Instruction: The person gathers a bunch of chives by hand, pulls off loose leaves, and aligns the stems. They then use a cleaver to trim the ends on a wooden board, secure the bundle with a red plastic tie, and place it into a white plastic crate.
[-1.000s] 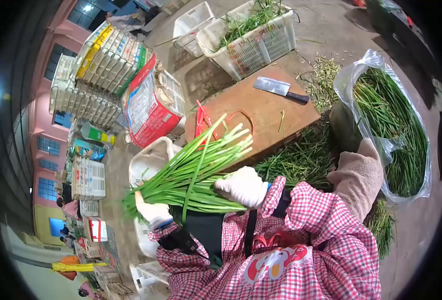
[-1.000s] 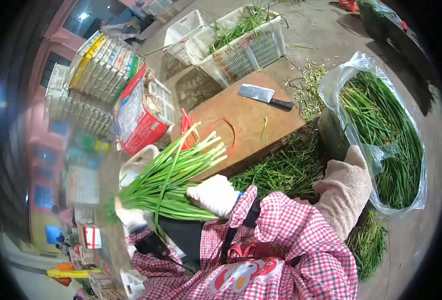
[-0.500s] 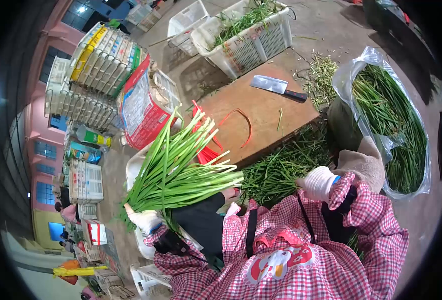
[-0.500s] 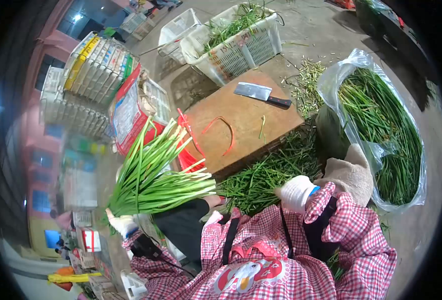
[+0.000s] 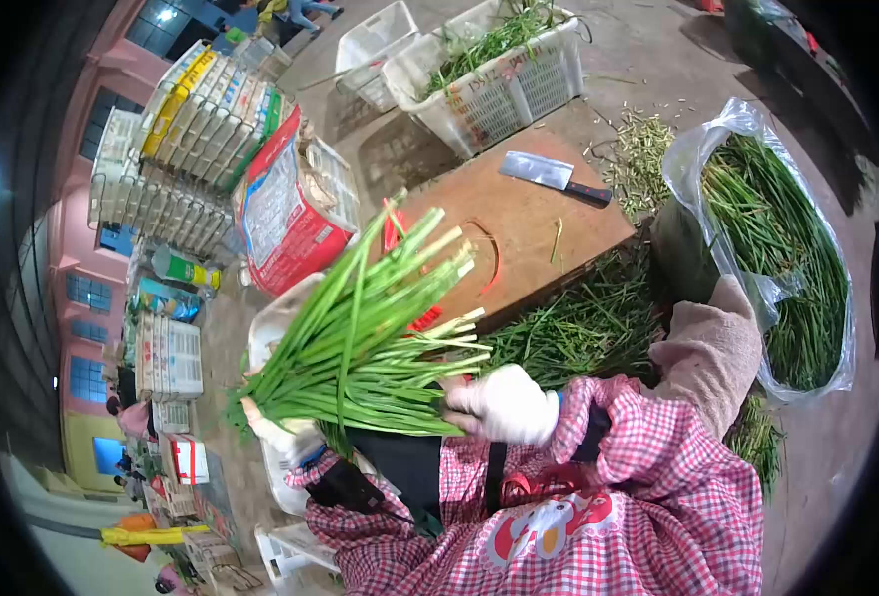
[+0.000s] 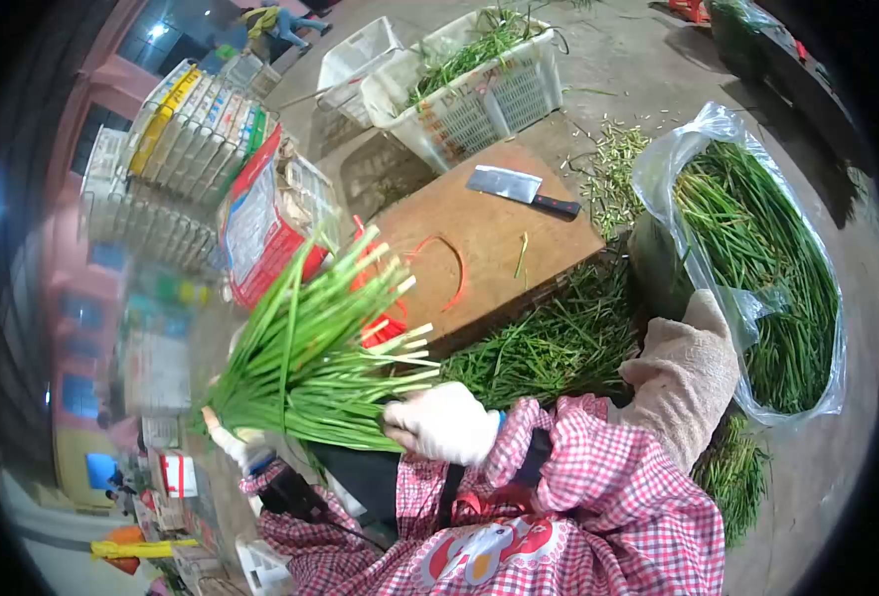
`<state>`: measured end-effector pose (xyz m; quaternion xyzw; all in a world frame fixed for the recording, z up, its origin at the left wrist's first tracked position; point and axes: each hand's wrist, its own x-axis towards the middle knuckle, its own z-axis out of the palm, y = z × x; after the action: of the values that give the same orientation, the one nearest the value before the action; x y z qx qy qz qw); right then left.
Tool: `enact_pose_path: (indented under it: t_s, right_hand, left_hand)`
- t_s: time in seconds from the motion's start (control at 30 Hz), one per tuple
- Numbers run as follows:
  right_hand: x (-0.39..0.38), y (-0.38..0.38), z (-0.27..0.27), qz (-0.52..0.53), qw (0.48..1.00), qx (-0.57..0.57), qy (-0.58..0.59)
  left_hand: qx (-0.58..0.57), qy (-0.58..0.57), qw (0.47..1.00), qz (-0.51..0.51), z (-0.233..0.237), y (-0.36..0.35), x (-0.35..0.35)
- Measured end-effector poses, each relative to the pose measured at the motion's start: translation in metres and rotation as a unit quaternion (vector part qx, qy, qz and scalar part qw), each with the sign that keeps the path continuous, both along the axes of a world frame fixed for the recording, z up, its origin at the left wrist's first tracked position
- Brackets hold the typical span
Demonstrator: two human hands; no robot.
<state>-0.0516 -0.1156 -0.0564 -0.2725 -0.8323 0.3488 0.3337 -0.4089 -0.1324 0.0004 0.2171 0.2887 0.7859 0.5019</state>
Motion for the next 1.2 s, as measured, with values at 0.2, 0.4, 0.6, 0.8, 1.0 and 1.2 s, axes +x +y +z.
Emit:
enact_pose_path:
  t_s: [0.2,0.4,0.6,0.8,1.0,1.2]
  right_hand:
    - [0.049,-0.03,-0.02,0.072,0.988,-0.013,-0.134]
    - [0.077,-0.009,0.041,-0.112,0.991,-0.051,0.047]
    - [0.04,0.027,0.017,-0.087,0.98,-0.125,-0.131]
    - [0.02,0.027,0.01,-0.077,0.932,-0.35,0.055]
    - [-0.015,0.023,-0.048,-0.01,0.879,-0.421,0.225]
    - [0.003,0.018,-0.048,0.049,0.747,-0.551,0.369]
  left_hand:
    - [0.009,-0.014,0.999,0.03,0.013,0.001,0.023]
    - [0.09,-0.078,0.986,-0.118,0.008,-0.002,0.002]
    - [0.101,-0.071,0.987,-0.107,0.031,0.001,0.042]
    - [0.1,-0.085,0.98,-0.147,0.037,0.002,0.051]
    - [0.046,-0.03,0.993,-0.102,0.027,0.004,0.042]
    - [0.037,-0.086,0.994,-0.06,0.033,-0.002,0.038]
